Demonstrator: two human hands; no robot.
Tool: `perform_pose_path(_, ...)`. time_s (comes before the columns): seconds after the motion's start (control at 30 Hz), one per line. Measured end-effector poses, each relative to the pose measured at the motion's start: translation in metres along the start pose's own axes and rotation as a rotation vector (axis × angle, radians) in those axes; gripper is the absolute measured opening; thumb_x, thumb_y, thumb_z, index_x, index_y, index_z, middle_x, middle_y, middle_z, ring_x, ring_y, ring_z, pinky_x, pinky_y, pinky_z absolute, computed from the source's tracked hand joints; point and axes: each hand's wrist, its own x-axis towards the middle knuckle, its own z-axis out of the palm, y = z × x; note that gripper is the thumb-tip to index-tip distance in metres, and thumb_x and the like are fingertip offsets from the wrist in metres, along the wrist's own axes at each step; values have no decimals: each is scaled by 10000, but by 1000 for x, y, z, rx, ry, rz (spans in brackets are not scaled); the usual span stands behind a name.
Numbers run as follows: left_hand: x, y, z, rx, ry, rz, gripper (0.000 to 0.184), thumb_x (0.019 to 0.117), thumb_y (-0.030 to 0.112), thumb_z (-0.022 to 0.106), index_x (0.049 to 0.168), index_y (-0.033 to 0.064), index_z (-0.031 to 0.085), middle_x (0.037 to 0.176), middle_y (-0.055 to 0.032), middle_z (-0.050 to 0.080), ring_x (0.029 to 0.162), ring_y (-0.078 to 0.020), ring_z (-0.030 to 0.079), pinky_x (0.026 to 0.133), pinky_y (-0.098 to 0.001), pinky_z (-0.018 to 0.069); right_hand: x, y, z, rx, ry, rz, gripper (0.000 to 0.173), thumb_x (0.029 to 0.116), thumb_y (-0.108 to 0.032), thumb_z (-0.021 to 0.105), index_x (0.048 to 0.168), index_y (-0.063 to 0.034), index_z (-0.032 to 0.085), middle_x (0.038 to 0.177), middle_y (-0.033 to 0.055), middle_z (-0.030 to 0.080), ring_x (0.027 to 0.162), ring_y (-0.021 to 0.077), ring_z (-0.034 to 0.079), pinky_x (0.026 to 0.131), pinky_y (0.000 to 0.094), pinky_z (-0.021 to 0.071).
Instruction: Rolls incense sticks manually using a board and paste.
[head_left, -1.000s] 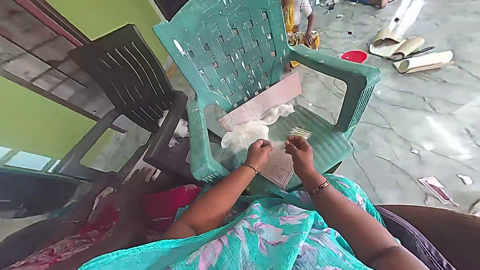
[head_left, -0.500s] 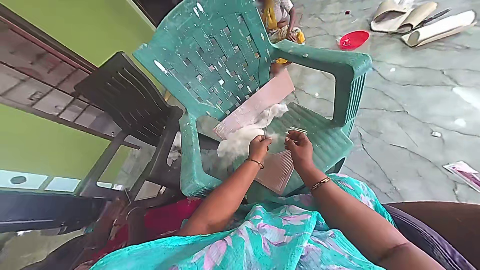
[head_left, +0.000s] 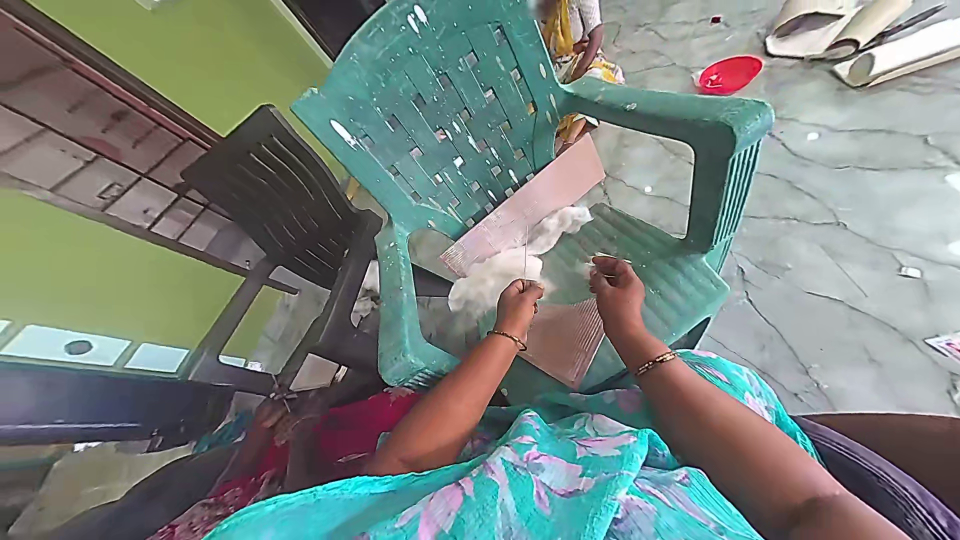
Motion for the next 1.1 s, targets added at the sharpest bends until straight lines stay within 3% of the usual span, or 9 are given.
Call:
perform_pose_path(0.13,-6,0,-16,-70,76,-7,92,1035,100,599,1000,18,620,772,-20,552,569,-66,454,539,-204,393,10,1,11,-135,-94,-69,233,1036,-82,567,1238,11,638,1103,192,700,895,289,701,840,489,570)
perform_pose_path(0.2,-7,-2,-22,-72,96,0,95,1033,95,604,1014,5,626,777,-25,556,571,-67,454,540,-206,393,13,1,20,-110,-256,-18,329,1051,-61,528,1372,-9,569,1314,197,645,1028,297,704,916,486,565)
perform_pose_path(0.27,-8,-5,-26,-63,110,-8,103,1033,100,608,1033,-1,632,790,-29,555,590,-72,457,557,-213,400,16,6,28,-26,-356,96,437,1066,-69,510,1500,-54,460,1537,185,480,1162,312,664,981,480,543)
perform_pose_path(0.37,-8,-7,-31,-54,112,-26,115,1042,106,596,1054,-5,625,797,-29,548,594,-71,454,559,-212,400,18,7,26,19,-331,148,463,1065,-36,475,1525,-71,430,1594,173,412,1196,317,649,982,476,544)
perform_pose_path(0.43,-10,-7,-30,-50,107,-29,119,1041,107,600,1048,-7,633,786,-28,553,587,-69,459,555,-207,401,18,3,17,5,-291,140,455,1049,12,452,1498,-63,459,1555,171,457,1158,290,669,963,459,554)
perform_pose_path(0.6,-18,-3,-25,-75,56,-20,104,1033,95,608,1048,-3,641,793,-26,572,580,-60,464,546,-199,400,8,-1,8,43,-338,8,274,1035,-29,553,1302,23,587,1197,168,670,920,190,718,844,371,601)
perform_pose_path(0.77,-32,4,-20,-55,-41,47,84,1023,71,614,1017,-4,653,789,-20,591,581,-48,464,544,-191,391,-15,-12,9,164,-555,-37,310,982,-58,662,1280,16,623,1100,103,709,884,133,714,811,311,610)
perform_pose_path(0.9,-41,9,-16,4,-66,69,78,1016,69,624,987,3,653,769,-10,587,585,-43,473,557,-190,402,-18,-12,3,195,-501,-30,76,984,-27,642,1039,18,669,857,40,695,741,85,684,742,277,600)
perform_pose_path(1.1,-52,13,-12,-5,-81,76,83,1021,63,613,1004,-6,655,783,-18,612,584,-35,489,550,-175,410,-19,-17,-8,202,-427,-7,127,1017,-67,610,1106,0,672,926,44,684,754,87,659,719,273,578)
